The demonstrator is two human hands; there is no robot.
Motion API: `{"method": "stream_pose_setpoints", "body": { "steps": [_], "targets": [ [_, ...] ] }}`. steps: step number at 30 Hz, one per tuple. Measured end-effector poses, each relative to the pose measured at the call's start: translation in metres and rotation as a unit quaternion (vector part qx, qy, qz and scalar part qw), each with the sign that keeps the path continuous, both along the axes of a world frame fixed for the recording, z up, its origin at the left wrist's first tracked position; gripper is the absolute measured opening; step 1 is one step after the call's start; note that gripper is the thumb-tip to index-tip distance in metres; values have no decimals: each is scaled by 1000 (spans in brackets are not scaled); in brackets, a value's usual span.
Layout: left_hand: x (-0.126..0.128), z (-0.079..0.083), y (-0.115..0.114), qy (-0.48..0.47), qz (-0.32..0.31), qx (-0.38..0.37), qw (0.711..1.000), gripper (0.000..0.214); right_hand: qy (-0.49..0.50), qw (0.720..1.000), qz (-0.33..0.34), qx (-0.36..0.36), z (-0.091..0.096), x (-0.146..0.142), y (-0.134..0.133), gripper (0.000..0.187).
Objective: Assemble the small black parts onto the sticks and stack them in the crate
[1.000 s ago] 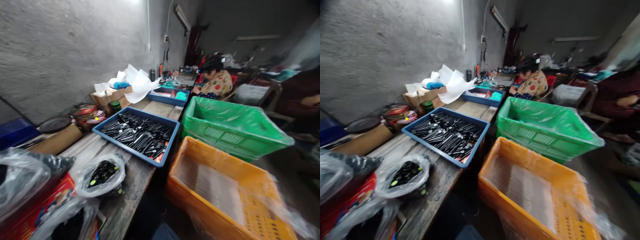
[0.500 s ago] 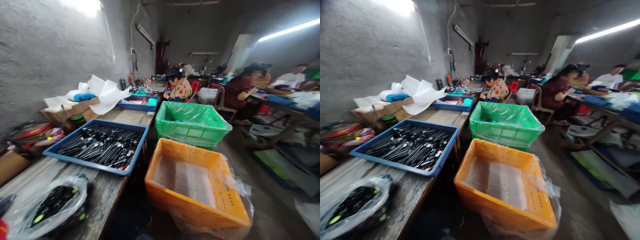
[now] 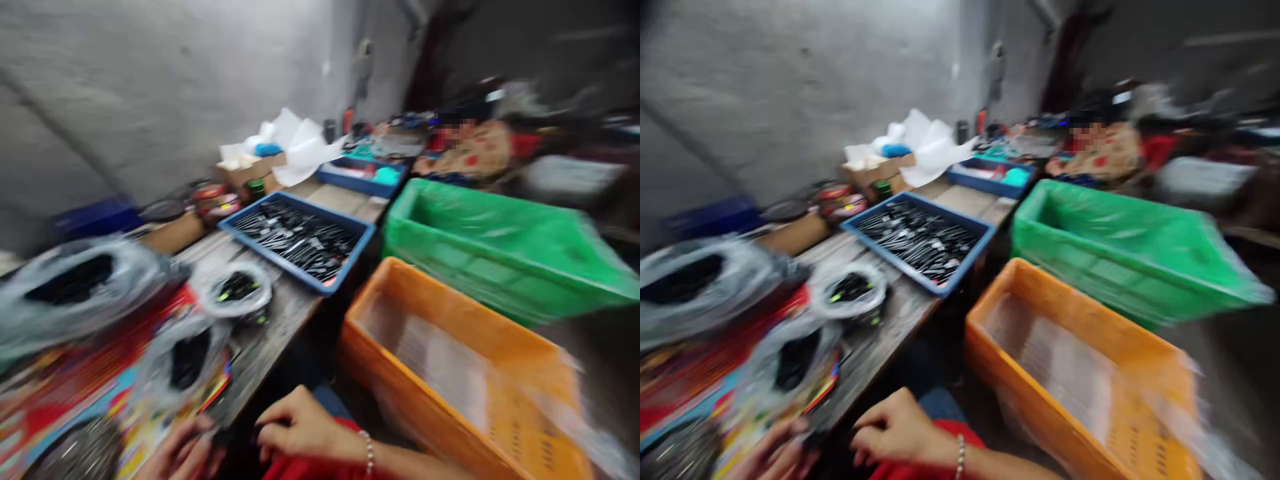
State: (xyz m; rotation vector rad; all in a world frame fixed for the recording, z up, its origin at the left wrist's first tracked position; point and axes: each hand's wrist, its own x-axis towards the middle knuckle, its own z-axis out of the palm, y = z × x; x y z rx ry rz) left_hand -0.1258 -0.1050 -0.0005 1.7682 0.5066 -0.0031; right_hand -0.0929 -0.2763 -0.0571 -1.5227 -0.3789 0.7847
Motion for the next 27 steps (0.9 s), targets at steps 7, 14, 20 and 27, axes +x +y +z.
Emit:
{"method": "stream_pose_setpoints", "body": {
  "steps": [7, 14, 20, 27],
  "targets": [
    [-47, -26, 20, 40, 15, -217, 975, 38, 11, 998, 65, 16, -4, -7, -2, 32],
    [-48, -31, 20, 34, 11, -236, 971, 41, 5, 996, 85, 6, -14, -15, 2, 33],
    [-48, -30, 21, 32, 10, -231, 972, 41, -26, 995, 93, -2, -13, -17, 1, 31],
    [-52, -38, 20, 35, -4, -229, 973, 36, -23, 995, 98, 1, -12, -18, 1, 30]
  ]
}}
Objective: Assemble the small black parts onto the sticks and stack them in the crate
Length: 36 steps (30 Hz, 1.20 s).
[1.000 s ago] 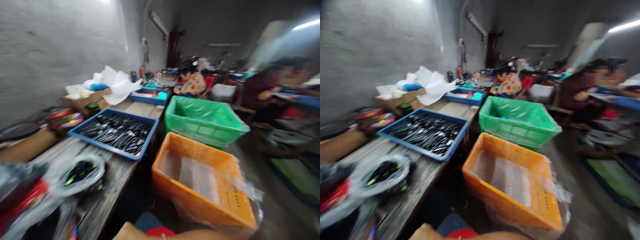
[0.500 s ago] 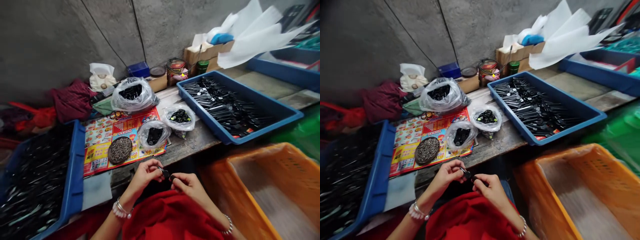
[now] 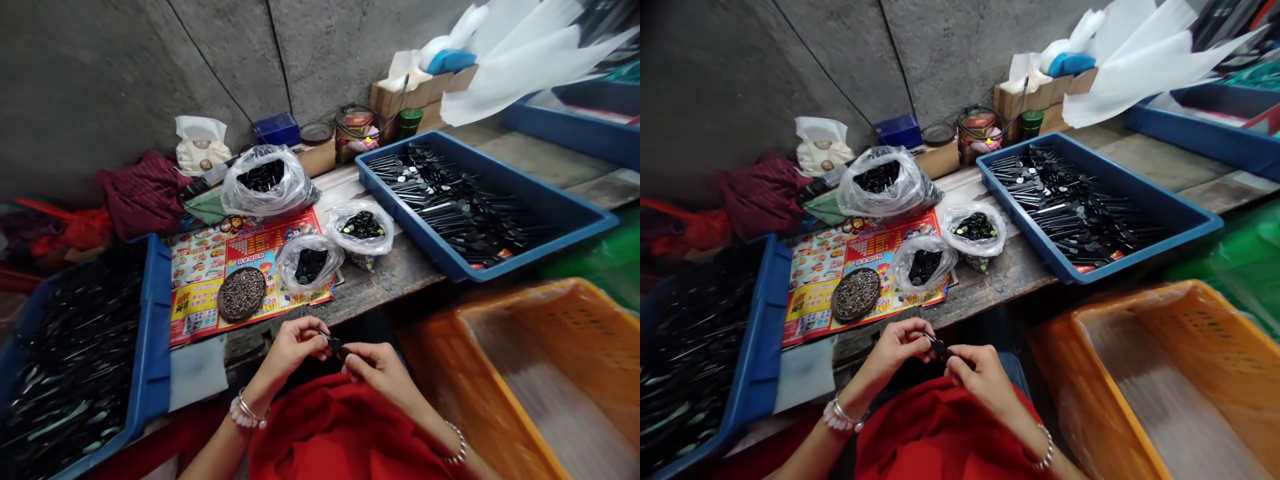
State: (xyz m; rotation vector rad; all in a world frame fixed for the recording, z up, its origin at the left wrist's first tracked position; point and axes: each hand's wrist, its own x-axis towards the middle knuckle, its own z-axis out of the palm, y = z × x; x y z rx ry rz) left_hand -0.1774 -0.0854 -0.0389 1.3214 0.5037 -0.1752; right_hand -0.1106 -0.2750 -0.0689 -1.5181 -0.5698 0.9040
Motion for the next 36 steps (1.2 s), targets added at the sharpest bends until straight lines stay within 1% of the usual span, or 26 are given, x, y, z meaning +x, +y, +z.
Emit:
{"method": "stream_pose_setpoints", "body": {
  "steps": [4, 7, 8, 9, 11, 15, 17, 20, 23, 26, 29, 32, 36],
  "targets": [
    [1, 1, 0, -10, -24, 46, 999, 23, -41, 999, -7, -18, 2, 0, 0, 32],
    [1, 6, -2, -17, -37, 116, 992, 14, -108, 994, -13, -28, 3, -1, 1, 32],
    [1, 8, -3, -18, -43, 141, 989, 12, -116, 993, -15, -30, 2, -2, 2, 32],
    [1, 10, -4, -19, -50, 164, 985, 11, -111, 993, -17, -33, 2, -2, 2, 32],
    [1, 12, -6, -23, -66, 196, 978, 11, -70, 997, -19, -40, -1, -3, 2, 32],
    [2, 11, -8, -36, -82, 211, 973, 13, 18, 999, -25, -30, -8, -1, 2, 31],
    [3, 10, -7, -60, -94, 237, 965, 14, 45, 999, -24, -18, -8, 1, 2, 31],
    [3, 10, -4, -122, -143, 310, 932, 18, 66, 998, -21, -4, -7, 3, 4, 32],
    [2, 9, 1, -161, -197, 351, 901, 26, 77, 997, -7, 2, -5, 4, 6, 34],
    [-2, 6, 4, -148, -217, 369, 891, 22, 142, 990, 23, -3, -6, 5, 6, 43],
    [-6, 1, 5, -122, -213, 360, 900, 20, 215, 973, 76, -22, -10, 8, 3, 57],
    [-8, -6, 5, -102, -203, 341, 912, 22, 221, 968, 109, -39, -17, 8, 0, 62],
    [-11, -12, 2, -80, -205, 318, 922, 21, 193, 974, 108, -51, -23, 2, -2, 57]
  ]
}}
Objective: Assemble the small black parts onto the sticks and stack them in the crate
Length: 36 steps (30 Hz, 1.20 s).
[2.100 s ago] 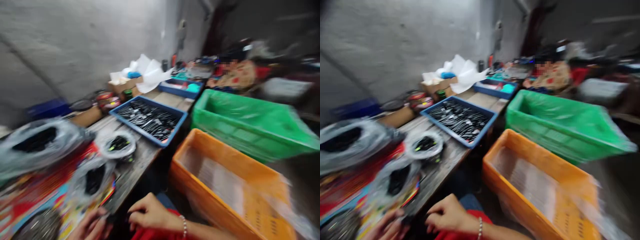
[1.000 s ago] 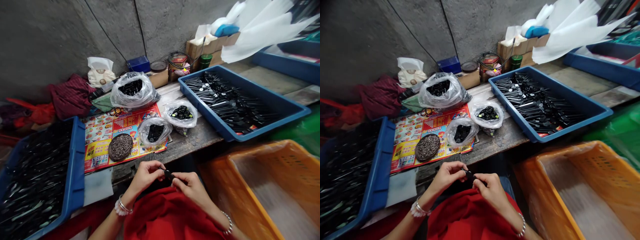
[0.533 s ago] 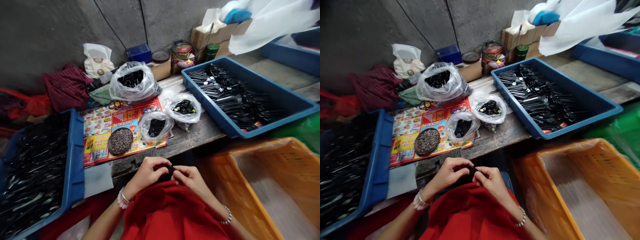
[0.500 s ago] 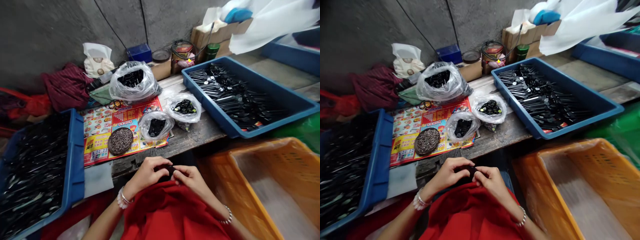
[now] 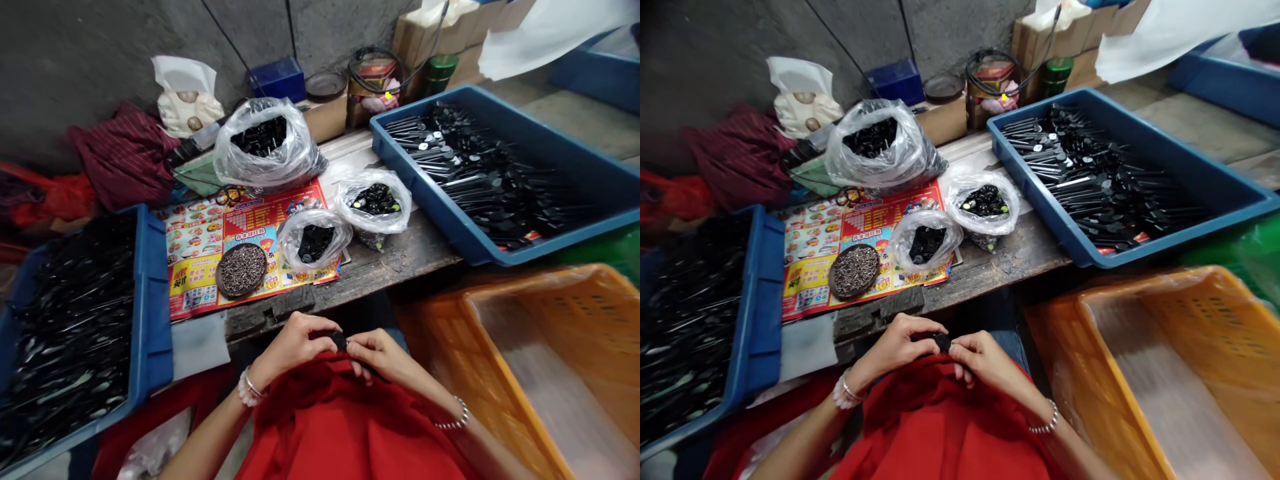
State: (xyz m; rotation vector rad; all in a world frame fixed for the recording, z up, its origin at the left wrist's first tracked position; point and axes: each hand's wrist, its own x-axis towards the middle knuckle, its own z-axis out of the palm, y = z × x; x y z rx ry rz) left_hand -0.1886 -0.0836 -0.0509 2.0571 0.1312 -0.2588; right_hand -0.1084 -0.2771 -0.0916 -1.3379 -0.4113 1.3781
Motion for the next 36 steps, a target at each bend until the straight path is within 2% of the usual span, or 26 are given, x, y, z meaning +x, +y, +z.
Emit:
{"method": "stream_pose_setpoints", "body": {
  "steps": [9, 13, 16, 17, 19, 21, 23, 25, 27, 31, 36],
  "targets": [
    [-4, 1, -2, -3, -45, -34, 998, 17, -15, 1000, 17, -11, 6, -5, -1, 43],
    [-7, 4, -7, 3, -20, -28, 999, 18, -27, 999, 12, -12, 8, -6, 1, 43],
    [-10, 13, -3, -14, 4, -25, 1000, 29, -55, 998, 0, -15, 10, -9, 1, 46],
    [-12, 17, 3, -33, 27, -20, 999, 32, -77, 997, -10, -19, 9, -10, 0, 48],
    [-16, 26, 24, -89, 113, 22, 989, 29, -131, 990, -29, -35, 7, -11, -1, 50],
    [-21, 32, 54, -138, 215, 123, 959, 19, -174, 983, -37, -45, 3, -10, -2, 50],
    [-27, 34, 85, -143, 277, 243, 918, 16, -194, 979, -33, -45, -1, -10, -1, 50],
    [-32, 30, 110, -121, 295, 323, 891, 22, -199, 979, -24, -41, -4, -12, 0, 49],
    [-34, 23, 124, -112, 300, 351, 880, 24, -199, 979, -16, -40, -6, -15, 2, 48],
    [-31, 10, 128, -134, 305, 345, 877, 12, -186, 982, -4, -35, -6, -22, 7, 48],
    [-28, 9, 129, -156, 310, 319, 882, 12, -187, 981, -3, -42, -4, -22, 10, 48]
  ]
}}
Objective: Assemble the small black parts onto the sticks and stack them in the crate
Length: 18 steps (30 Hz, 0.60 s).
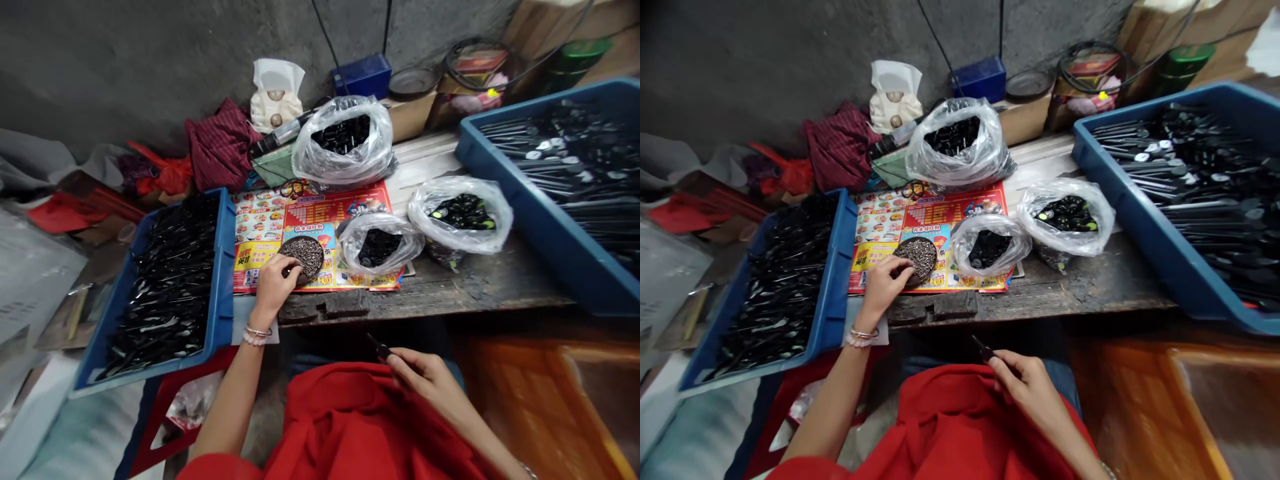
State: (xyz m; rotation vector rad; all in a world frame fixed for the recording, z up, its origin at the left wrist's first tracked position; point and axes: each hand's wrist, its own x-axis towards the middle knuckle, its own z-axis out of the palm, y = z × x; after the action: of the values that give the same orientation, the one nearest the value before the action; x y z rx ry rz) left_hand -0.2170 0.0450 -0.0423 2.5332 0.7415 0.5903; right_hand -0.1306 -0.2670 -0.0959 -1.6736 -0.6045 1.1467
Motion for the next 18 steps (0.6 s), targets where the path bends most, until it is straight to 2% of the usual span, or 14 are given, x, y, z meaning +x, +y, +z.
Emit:
{"method": "stream_pose_setpoints", "body": {
  "steps": [5, 9, 14, 18],
  "targets": [
    [-5, 2, 6, -48, 12, -48, 998, 15, 8, 1000, -8, 9, 0, 3, 1, 50],
    [-4, 6, 5, -52, 6, -47, 997, 14, 25, 1000, -11, 11, -2, 2, 0, 50],
    [14, 9, -9, -5, -52, 17, 999, 16, 33, 999, -17, 9, -6, -1, -1, 51],
    [23, 5, -14, 51, -18, 71, 996, 18, 31, 999, -16, 4, -8, 0, -3, 53]
  ]
}}
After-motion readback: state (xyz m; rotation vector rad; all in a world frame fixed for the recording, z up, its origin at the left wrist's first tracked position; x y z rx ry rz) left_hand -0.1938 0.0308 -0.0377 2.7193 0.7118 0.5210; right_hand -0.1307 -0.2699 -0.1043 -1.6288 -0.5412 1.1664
